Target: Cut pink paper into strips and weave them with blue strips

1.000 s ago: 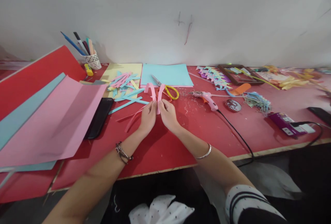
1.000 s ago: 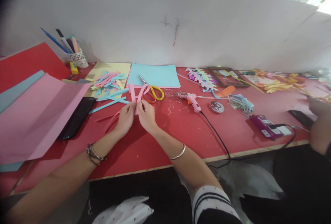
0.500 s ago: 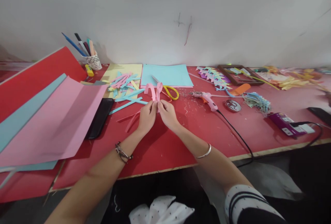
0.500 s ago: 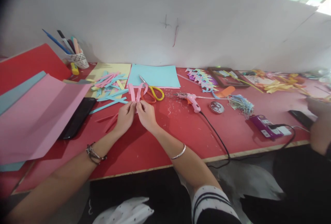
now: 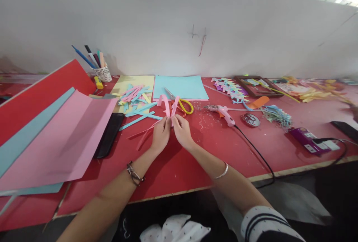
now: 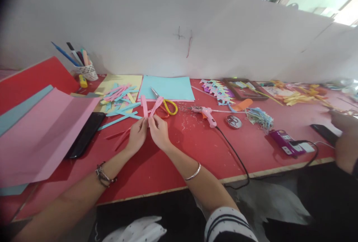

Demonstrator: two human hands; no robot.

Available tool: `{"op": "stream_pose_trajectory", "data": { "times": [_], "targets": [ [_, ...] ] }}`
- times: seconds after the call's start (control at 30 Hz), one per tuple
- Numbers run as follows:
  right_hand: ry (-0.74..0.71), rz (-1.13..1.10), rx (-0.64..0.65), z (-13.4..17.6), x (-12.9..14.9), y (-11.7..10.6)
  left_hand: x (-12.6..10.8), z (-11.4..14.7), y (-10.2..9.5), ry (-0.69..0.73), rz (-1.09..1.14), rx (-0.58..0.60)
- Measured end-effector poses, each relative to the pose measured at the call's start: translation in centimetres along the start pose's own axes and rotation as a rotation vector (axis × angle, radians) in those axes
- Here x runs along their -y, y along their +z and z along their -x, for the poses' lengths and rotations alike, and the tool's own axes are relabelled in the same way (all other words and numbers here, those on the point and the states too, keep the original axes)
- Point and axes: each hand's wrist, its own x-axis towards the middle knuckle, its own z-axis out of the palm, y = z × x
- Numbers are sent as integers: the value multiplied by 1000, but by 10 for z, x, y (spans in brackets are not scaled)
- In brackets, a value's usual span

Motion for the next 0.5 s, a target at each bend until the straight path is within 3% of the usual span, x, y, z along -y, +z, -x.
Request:
{"op": "stream_pose_trajectory", "data": {
  "times": [0.5],
  "targets": [
    [23,-8,52,0,-2,2,1,-1,1,-73,66,-32]
  ]
}}
